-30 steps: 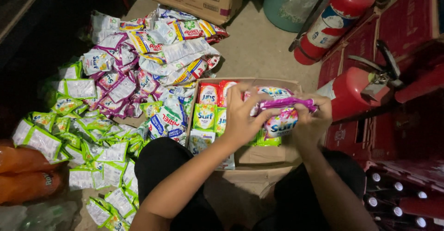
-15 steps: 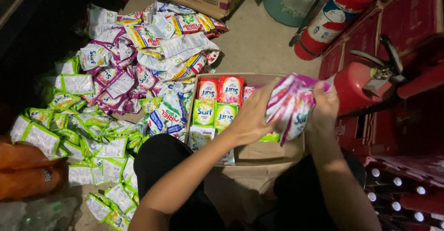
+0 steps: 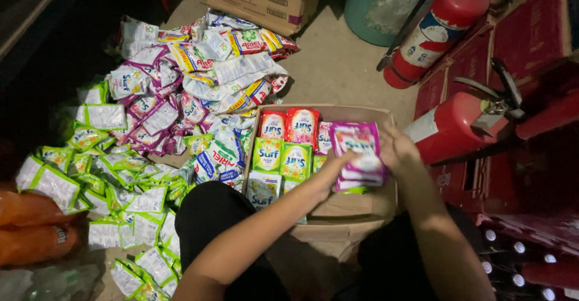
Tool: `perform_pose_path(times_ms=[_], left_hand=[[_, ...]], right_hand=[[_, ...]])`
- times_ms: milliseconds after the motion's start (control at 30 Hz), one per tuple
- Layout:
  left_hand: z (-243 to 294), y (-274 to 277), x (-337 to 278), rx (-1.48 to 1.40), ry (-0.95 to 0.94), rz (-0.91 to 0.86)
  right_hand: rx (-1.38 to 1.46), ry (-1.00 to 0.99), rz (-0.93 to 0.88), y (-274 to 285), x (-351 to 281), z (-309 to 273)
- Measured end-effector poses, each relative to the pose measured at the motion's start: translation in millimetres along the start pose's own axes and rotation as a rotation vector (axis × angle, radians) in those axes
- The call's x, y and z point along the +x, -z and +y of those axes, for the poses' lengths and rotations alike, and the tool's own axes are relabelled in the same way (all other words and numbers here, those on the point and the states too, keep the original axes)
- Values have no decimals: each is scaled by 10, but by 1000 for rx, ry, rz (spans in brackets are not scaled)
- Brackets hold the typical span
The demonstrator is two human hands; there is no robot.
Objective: Organizing and stacking small packets of laundry detergent into a cardboard box.
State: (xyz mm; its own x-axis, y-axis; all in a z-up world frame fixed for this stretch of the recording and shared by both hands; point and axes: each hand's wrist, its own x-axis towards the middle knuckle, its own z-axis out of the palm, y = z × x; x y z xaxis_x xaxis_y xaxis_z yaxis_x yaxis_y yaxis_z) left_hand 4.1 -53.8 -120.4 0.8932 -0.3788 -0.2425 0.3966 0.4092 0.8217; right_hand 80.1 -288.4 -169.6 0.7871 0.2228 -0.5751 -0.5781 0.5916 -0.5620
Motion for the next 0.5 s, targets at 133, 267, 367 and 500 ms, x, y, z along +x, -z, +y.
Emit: perform_pose_path(times_ms=[133,267,367,500], left_hand=[[227,37,56,-223,335,-25],[340,72,134,-424,190,30],[369,121,152,-432,73,168],[274,17,81,-405,-117,283]], right_hand=[[-398,250,156,-720,-616,-74],[-31,289,279,-1424,-968,84],[-116,298,214,-1666,-1036,364],[-165,305,-32,-1197,-596,709]])
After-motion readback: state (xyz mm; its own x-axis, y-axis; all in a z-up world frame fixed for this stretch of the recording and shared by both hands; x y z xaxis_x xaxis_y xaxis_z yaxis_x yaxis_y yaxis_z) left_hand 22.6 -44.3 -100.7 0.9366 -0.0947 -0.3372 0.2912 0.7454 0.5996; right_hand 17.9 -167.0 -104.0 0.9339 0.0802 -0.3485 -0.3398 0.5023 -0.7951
